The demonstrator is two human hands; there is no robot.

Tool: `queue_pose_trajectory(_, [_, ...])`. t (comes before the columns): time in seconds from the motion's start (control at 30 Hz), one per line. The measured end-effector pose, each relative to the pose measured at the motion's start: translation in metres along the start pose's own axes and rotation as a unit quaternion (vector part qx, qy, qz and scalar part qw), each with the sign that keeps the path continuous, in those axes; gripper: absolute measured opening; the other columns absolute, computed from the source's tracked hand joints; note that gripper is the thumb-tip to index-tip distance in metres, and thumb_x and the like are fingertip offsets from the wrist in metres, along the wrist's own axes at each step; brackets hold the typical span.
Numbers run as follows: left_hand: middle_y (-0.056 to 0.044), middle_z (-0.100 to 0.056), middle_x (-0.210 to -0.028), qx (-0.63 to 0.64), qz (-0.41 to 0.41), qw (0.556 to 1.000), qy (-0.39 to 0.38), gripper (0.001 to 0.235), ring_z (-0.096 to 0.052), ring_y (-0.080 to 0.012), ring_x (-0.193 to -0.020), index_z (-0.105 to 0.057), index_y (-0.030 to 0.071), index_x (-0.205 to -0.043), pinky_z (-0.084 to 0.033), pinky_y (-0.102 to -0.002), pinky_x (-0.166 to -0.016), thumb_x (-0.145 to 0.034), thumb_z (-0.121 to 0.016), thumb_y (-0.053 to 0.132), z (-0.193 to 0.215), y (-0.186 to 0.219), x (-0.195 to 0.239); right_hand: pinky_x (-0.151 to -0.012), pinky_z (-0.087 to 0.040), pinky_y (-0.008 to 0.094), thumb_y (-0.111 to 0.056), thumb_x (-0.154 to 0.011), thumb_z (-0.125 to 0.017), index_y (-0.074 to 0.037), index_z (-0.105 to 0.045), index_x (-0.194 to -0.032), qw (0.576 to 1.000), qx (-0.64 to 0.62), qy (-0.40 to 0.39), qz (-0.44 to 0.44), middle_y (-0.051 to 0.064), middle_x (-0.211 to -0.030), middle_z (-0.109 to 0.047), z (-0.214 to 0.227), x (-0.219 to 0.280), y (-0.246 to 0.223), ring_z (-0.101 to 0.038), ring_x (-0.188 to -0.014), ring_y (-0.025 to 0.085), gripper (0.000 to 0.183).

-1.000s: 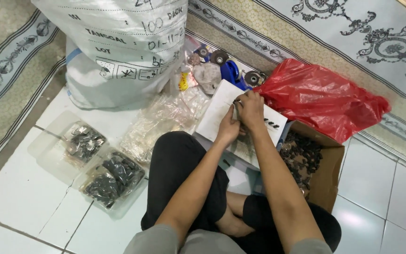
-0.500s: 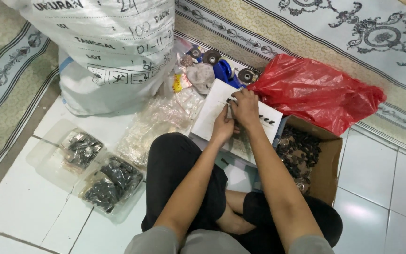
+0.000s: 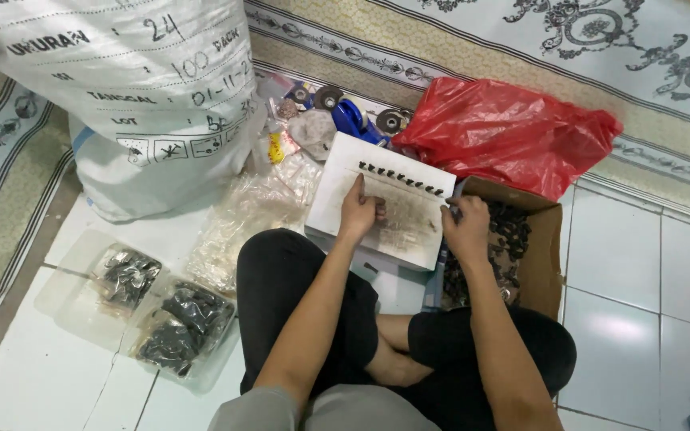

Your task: The person sits on the floor and repeatedly picks small black plastic parts from a cardboard box, briefly handles them, and places them in a line on a white rectangular board. The process continues with multiple items being arranged in a row.

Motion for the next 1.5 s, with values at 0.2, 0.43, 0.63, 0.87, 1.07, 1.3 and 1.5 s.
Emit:
queue_pose_trajectory(0.2, [-0.025, -0.073, -0.105, -0.081, -0.008, 0.997, -0.005, 0.064, -0.076, -0.0264, -0.084, -0.031, 0.005, -0.159, -0.069, -0.036, -0.07, -0.097, -0.046, 0.002, 0.001, 0.007, 0.011, -0.085, -0.054, 0.051, -0.011, -0.094, -0.075, 0.004, -0.073, -0.105, 0.993, -0.014, -0.007, -0.115, 0.026, -0.098, -0.065, 0.054, 0.073, 0.027, -0.064, -0.098, 0.046, 0.018])
queue_pose_trajectory(0.43, [-0.025, -0.071, -0.11, -0.168, -0.044, 0.985, -0.01, 0.066, -0.073, -0.032, -0.097, -0.035, 0.004, -0.159, -0.064, -0.045, -0.081, -0.096, -0.056, 0.007, -0.004, 0.007, 0.034, -0.079, -0.062, 0.047, -0.035, -0.092, -0.075, -0.011, -0.076, -0.119, 0.922, -0.036, -0.148, -0.357, 0.017, -0.111, -0.074, -0.01, 0.108, 0.1, -0.073, -0.102, 0.034, 0.036])
queue_pose_trajectory(0.63, [-0.024, -0.069, -0.121, -0.242, -0.07, 0.967, -0.024, 0.055, -0.069, -0.0342, -0.115, -0.053, 0.004, -0.147, -0.058, -0.045, -0.094, -0.095, -0.066, 0.017, 0.005, -0.028, 0.021, -0.083, -0.061, 0.051, -0.029, -0.091, -0.073, -0.002, -0.076, -0.12, 0.914, -0.049, -0.204, -0.348, 0.025, -0.113, -0.074, -0.017, 0.101, 0.092, -0.07, -0.109, 0.043, 0.04])
queue_pose_trajectory(0.87, [-0.022, -0.074, -0.106, -0.277, -0.115, 0.952, -0.069, 0.037, -0.073, -0.0342, -0.102, -0.069, 0.003, -0.128, -0.06, -0.043, -0.084, -0.092, -0.066, 0.013, -0.006, -0.033, 0.039, -0.082, -0.062, 0.051, -0.029, -0.091, -0.071, -0.002, -0.076, -0.122, 0.9, -0.059, -0.236, -0.362, 0.026, -0.116, -0.073, -0.005, 0.098, 0.072, -0.069, -0.111, 0.044, 0.041])
queue_pose_trajectory(1.07, [-0.021, -0.073, -0.104, -0.283, -0.133, 0.947, -0.074, 0.031, -0.072, -0.0343, -0.102, -0.069, 0.002, -0.124, -0.058, -0.043, -0.087, -0.095, -0.065, 0.011, -0.007, -0.029, 0.049, -0.081, -0.063, 0.052, -0.027, -0.092, -0.07, 0.002, -0.075, -0.122, 0.896, -0.072, -0.254, -0.357, 0.029, -0.118, -0.072, 0.001, 0.096, 0.061, -0.068, -0.113, 0.045, 0.041])
queue_pose_trajectory(1.3, [-0.021, -0.072, -0.101, -0.293, -0.164, 0.938, -0.083, 0.03, -0.072, -0.035, -0.099, -0.07, 0.001, -0.123, -0.058, -0.044, -0.085, -0.096, -0.064, 0.013, -0.009, -0.02, 0.066, -0.096, -0.058, 0.057, -0.029, -0.087, -0.073, 0.005, -0.073, -0.125, 0.876, -0.037, -0.337, -0.342, 0.033, -0.13, -0.067, 0.033, 0.087, 0.053, -0.062, -0.125, 0.049, 0.05])
queue_pose_trajectory(1.5, [-0.03, -0.071, -0.102, -0.394, -0.255, 0.871, -0.145, 0.03, -0.069, -0.0474, -0.099, -0.067, -0.005, -0.122, -0.058, -0.053, -0.085, -0.096, -0.059, 0.006, -0.046, -0.002, 0.096, -0.095, -0.057, 0.058, -0.027, -0.088, -0.074, 0.001, -0.07, -0.133, 0.894, -0.035, -0.274, -0.352, 0.032, -0.133, -0.065, 0.072, 0.049, 0.108, -0.06, -0.126, 0.05, 0.053])
Point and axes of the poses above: each hand's wrist, its own x-axis away from the middle knuckle, its own z-axis out of the back of the hand, y = z × x, the point moved 1 cm from there along -x, towards the middle knuckle
